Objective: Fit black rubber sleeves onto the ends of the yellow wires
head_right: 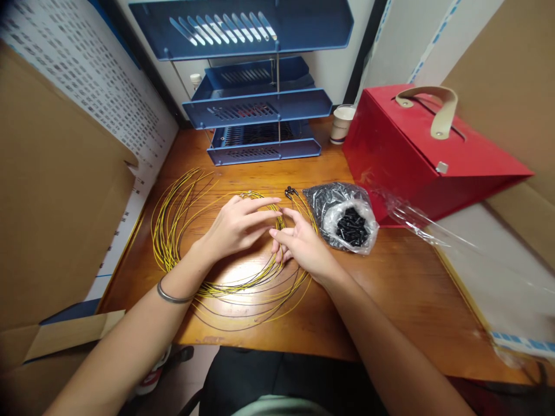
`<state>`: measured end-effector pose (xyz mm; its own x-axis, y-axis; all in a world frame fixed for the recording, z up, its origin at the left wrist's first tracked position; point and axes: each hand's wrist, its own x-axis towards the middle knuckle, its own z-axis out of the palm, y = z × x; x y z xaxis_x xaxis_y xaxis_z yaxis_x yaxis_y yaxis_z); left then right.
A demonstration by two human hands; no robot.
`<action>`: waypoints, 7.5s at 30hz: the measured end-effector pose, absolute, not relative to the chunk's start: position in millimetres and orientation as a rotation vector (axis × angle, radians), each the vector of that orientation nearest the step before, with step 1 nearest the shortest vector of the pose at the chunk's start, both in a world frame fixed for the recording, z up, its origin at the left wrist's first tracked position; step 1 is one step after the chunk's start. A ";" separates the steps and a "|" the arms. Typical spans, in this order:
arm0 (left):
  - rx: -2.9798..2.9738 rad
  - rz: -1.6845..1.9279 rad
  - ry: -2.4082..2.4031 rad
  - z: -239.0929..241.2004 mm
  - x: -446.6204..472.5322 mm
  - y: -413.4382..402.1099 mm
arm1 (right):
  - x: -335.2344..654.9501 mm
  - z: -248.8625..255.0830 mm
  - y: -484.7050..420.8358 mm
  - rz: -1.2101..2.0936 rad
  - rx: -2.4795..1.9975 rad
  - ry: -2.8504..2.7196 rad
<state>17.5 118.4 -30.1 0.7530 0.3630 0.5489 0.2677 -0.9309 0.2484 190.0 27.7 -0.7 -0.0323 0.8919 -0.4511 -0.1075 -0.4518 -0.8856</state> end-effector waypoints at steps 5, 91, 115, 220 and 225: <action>2.779 0.855 0.478 -28.2 19.1 115.5 | 190.3 0.4 27.8 1.605 -1.439 -0.887; 2.606 0.330 1.404 -28.3 21.3 116.3 | 191.0 2.0 29.9 1.560 -1.461 -0.672; 2.599 0.505 0.915 -20.7 13.6 116.1 | 189.8 2.7 28.7 1.543 -1.477 -0.741; 2.409 1.326 0.371 -34.6 27.4 112.3 | 194.5 2.1 27.7 1.285 -1.423 -0.961; 2.412 1.322 0.387 -35.6 27.1 112.6 | 193.6 -0.8 27.2 1.303 -1.382 -1.013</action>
<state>27.1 112.6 -35.6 0.5242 0.4035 0.7500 0.0643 -0.8969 0.4376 193.6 27.2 -0.8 0.0888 0.9739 -0.2089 -0.0377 -0.2062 -0.9778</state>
